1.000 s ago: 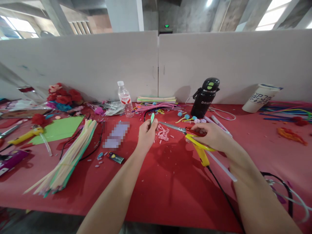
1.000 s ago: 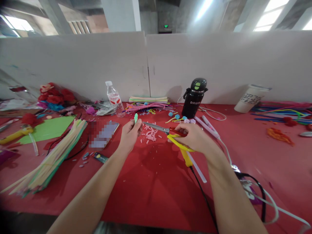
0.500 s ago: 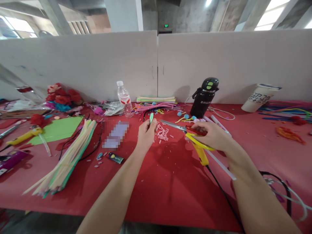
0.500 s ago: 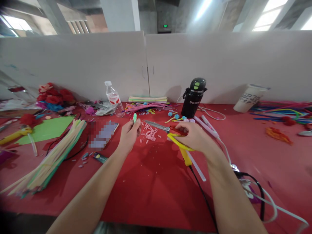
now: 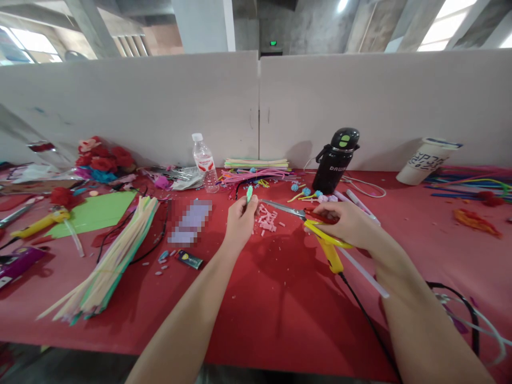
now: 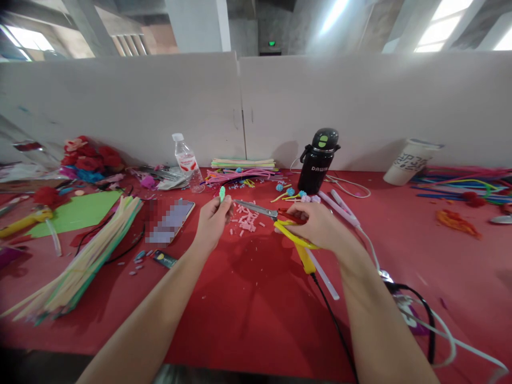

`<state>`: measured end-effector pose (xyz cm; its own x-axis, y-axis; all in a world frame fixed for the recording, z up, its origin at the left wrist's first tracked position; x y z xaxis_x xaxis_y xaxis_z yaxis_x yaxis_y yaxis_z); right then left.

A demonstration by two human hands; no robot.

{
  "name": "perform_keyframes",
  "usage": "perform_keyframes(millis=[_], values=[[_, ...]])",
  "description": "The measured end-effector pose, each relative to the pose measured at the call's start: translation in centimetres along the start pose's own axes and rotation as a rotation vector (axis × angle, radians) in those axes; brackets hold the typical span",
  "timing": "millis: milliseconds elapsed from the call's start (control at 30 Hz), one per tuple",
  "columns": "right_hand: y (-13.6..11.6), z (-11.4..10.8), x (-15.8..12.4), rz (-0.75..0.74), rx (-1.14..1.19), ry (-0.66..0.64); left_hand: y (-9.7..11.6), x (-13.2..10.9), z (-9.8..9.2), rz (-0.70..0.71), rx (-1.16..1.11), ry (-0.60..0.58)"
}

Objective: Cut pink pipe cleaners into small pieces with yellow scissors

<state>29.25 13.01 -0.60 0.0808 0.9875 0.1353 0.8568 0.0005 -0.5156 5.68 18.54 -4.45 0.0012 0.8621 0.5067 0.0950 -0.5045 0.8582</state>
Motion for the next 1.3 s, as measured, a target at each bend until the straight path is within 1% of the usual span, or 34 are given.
perform_keyframes(millis=[300, 400, 633, 733, 933, 1200, 1300], values=[[0.01, 0.12, -0.07, 0.026, -0.019, -0.019, -0.05, 0.05, -0.07, -0.002, 0.008, 0.008], [0.25, 0.09, 0.05, 0.023, 0.024, -0.009, -0.16, 0.00, -0.05, 0.002, -0.004, 0.003], [0.33, 0.11, 0.02, 0.013, 0.029, -0.015, -0.55, -0.17, -0.15, -0.030, 0.022, 0.016], [0.00, 0.08, -0.08, -0.007, 0.025, -0.029, -0.48, -0.19, -0.10, -0.034, 0.029, 0.016], [-0.37, -0.15, -0.20, -0.024, -0.010, -0.001, 0.04, -0.21, -0.04, -0.029, 0.039, 0.011], [0.18, 0.28, -0.06, 0.017, -0.007, -0.047, 0.18, -0.17, 0.11, -0.023, 0.029, -0.001], [0.23, 0.31, -0.04, 0.011, 0.010, -0.043, 0.09, -0.18, 0.13, -0.025, 0.023, 0.003]])
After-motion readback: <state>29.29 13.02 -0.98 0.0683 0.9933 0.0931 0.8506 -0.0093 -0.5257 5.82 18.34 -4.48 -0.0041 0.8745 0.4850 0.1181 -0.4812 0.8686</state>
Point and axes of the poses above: each hand's wrist, its own x-axis towards the middle knuckle, its own z-axis out of the palm, y = z × x, the point moved 6 cm from there along x, towards the middle knuckle, and after that the axes turned 14 degrees about z, right-handed, at the moved point
